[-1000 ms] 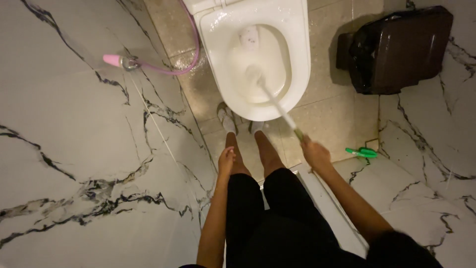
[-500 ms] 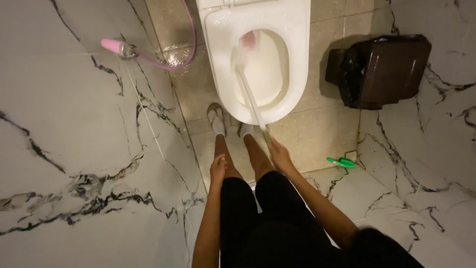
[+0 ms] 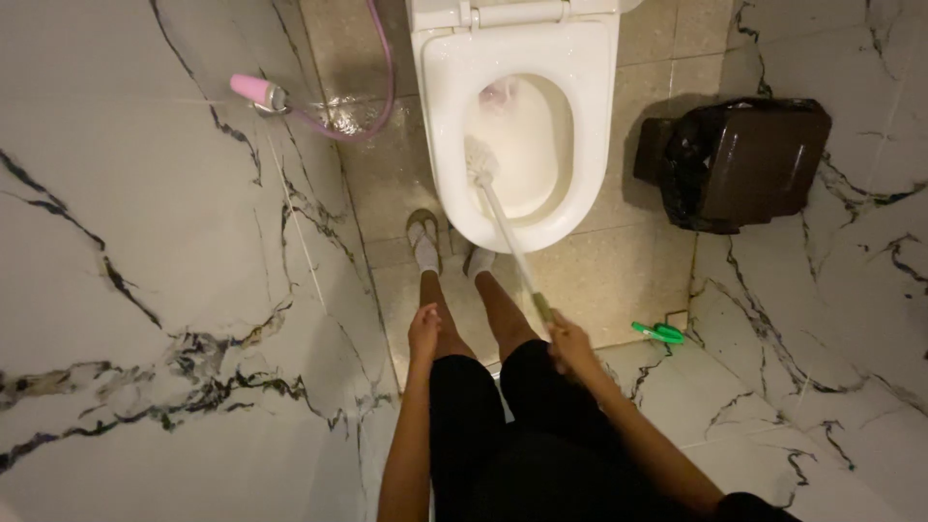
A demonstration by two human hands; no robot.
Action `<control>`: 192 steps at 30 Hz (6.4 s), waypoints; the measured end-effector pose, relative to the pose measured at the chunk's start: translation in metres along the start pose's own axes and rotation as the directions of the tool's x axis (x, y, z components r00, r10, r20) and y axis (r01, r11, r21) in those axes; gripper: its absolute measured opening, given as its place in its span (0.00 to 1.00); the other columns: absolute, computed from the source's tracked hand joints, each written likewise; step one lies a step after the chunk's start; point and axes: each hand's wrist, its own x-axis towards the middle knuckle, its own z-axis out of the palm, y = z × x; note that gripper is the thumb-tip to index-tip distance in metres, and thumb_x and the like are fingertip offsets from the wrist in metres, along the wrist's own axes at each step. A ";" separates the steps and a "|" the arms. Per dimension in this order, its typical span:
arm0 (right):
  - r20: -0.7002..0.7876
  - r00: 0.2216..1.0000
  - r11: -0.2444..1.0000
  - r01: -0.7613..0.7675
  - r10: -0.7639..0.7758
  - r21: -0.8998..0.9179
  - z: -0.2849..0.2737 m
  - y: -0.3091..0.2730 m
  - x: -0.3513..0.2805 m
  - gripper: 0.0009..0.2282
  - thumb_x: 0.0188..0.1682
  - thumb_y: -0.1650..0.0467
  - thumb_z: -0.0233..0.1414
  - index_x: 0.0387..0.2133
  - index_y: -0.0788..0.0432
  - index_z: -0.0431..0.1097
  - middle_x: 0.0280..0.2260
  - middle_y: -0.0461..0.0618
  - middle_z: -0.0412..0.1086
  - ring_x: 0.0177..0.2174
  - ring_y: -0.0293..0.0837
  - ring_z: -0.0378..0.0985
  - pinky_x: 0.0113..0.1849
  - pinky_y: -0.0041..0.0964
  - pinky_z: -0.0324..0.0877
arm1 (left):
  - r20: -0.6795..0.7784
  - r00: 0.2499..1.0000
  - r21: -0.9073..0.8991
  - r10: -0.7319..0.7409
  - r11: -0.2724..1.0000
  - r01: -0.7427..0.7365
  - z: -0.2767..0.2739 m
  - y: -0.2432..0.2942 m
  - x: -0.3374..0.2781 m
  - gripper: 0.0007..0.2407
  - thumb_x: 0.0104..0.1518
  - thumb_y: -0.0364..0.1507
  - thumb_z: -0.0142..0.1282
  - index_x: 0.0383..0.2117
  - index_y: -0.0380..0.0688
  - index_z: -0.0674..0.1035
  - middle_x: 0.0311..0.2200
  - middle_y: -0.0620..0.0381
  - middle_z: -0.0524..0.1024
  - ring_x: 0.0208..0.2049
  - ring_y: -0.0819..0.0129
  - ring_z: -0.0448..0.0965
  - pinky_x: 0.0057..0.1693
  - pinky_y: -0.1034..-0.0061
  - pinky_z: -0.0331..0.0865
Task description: The person cleans a white toilet using a long-handled brush. They scrub the toilet seat, the underside of the seat, and the interior of the bowl. The person lifts the seat to clean underneath and continues scrubbing the bowl's interior surfaces.
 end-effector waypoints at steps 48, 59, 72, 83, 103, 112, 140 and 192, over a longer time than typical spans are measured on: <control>0.180 0.983 0.369 0.176 -0.023 -0.913 -0.196 -0.183 0.073 0.19 0.54 0.59 0.49 0.59 0.37 0.68 0.32 0.49 0.77 0.28 0.48 0.79 0.31 0.47 0.76 | -0.020 0.998 0.032 -0.060 0.998 0.061 -0.022 0.003 -0.015 0.12 0.65 0.34 0.52 0.49 0.46 0.81 0.31 0.58 0.79 0.31 0.72 0.77 0.41 0.77 0.72; 0.103 0.969 0.955 -0.196 0.223 -0.221 -0.115 -0.129 0.023 0.22 0.55 0.60 0.47 0.64 0.43 0.62 0.15 0.43 0.57 0.12 0.38 0.55 0.16 0.36 0.54 | 0.019 0.997 0.010 0.078 0.997 -0.079 0.011 -0.011 0.013 0.12 0.65 0.34 0.53 0.50 0.45 0.80 0.34 0.60 0.79 0.33 0.74 0.78 0.41 0.79 0.73; 0.131 0.899 -0.316 -0.009 -0.418 -0.949 -0.255 -0.180 0.048 0.18 0.58 0.64 0.45 0.62 0.44 0.66 0.26 0.48 0.75 0.25 0.47 0.78 0.40 0.61 0.67 | 0.020 0.999 0.024 -0.047 0.999 0.047 0.031 0.014 -0.001 0.11 0.63 0.29 0.53 0.49 0.46 0.81 0.29 0.57 0.77 0.27 0.72 0.74 0.36 0.77 0.70; 0.127 0.991 0.668 0.116 -0.032 -0.736 -0.099 -0.095 0.001 0.17 0.56 0.59 0.45 0.54 0.49 0.68 0.22 0.52 0.72 0.17 0.46 0.71 0.22 0.49 0.70 | -0.024 0.999 0.008 -0.034 0.999 0.035 -0.009 -0.003 -0.008 0.12 0.66 0.33 0.50 0.50 0.46 0.81 0.34 0.55 0.80 0.33 0.70 0.79 0.41 0.76 0.74; -0.106 0.990 0.872 -0.136 0.097 -0.471 -0.003 -0.028 0.048 0.22 0.56 0.60 0.44 0.64 0.45 0.58 0.31 0.64 0.76 0.32 0.63 0.79 0.36 0.57 0.71 | 0.054 0.997 0.053 -0.050 0.998 0.047 0.021 0.002 0.016 0.11 0.65 0.32 0.51 0.49 0.45 0.81 0.31 0.57 0.79 0.31 0.70 0.78 0.39 0.77 0.74; -0.334 0.942 0.682 -0.226 -0.028 -0.696 -0.056 0.066 0.143 0.25 0.69 0.53 0.28 0.43 0.50 0.73 0.29 0.55 0.77 0.29 0.57 0.79 0.35 0.59 0.68 | 0.083 0.996 0.107 0.018 0.994 -0.027 -0.017 0.034 0.023 0.11 0.65 0.31 0.51 0.50 0.45 0.80 0.33 0.56 0.78 0.32 0.71 0.77 0.40 0.76 0.72; -0.172 0.952 0.409 0.057 0.251 0.911 0.068 -0.042 0.057 0.13 0.55 0.63 0.55 0.46 0.59 0.72 0.19 0.45 0.66 0.16 0.38 0.68 0.16 0.33 0.62 | 0.214 0.972 0.553 0.100 0.808 -0.205 -0.049 0.113 0.046 0.13 0.64 0.32 0.50 0.49 0.42 0.80 0.38 0.52 0.80 0.37 0.65 0.79 0.46 0.71 0.71; -0.031 0.993 0.432 -0.021 0.113 0.902 0.032 -0.073 0.103 0.11 0.57 0.70 0.51 0.51 0.61 0.68 0.20 0.46 0.65 0.15 0.38 0.65 0.15 0.32 0.60 | 0.188 0.978 0.509 -0.087 0.860 -0.022 -0.044 0.157 0.049 0.13 0.63 0.32 0.49 0.50 0.43 0.80 0.31 0.57 0.77 0.31 0.68 0.75 0.41 0.74 0.70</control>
